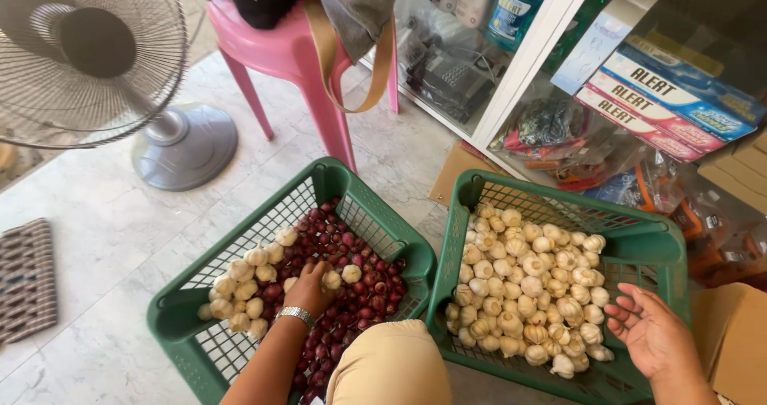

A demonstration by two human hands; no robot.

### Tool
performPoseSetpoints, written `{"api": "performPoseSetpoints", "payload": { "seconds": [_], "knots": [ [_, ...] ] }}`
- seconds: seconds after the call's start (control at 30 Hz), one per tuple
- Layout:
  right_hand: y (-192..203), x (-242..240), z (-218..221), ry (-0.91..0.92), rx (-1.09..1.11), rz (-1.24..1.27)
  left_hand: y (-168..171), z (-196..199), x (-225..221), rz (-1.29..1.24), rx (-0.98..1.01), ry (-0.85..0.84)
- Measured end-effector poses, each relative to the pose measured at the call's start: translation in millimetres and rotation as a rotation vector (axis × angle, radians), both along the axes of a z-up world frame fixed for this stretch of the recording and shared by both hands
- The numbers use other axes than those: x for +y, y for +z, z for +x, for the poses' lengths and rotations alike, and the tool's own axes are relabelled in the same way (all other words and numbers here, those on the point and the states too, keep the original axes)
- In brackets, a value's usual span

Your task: Sorting garlic bulbs and red onions into different plastic crates.

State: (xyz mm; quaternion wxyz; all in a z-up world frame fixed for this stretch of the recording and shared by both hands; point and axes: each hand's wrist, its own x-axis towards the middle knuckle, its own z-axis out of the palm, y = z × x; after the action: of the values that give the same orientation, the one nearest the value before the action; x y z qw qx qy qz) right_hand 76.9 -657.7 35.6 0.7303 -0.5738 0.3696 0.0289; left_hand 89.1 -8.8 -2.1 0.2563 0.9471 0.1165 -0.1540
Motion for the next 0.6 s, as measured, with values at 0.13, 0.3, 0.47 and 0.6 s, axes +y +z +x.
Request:
{"api": "performPoseSetpoints", "payload": {
  "seconds": [0.13, 0.3, 0.47, 0.6],
  "knots": [
    [2, 9, 4, 0.003, -0.053, 0.043, 6, -14, 10, 0.027, 0.037, -0.018],
    [0, 27, 11, 0.012, -0.111, 0.118, 38, 6, 17, -0.064, -0.086, 0.043],
    [22, 65, 17, 0.134, -0.216, 0.426, 188, 43, -62, -0.284, -0.243, -0.117],
    [70, 121, 8, 0.140, -0.179, 0.466, 253, 48, -163, -0.254, -0.348, -0.426]
  ]
}}
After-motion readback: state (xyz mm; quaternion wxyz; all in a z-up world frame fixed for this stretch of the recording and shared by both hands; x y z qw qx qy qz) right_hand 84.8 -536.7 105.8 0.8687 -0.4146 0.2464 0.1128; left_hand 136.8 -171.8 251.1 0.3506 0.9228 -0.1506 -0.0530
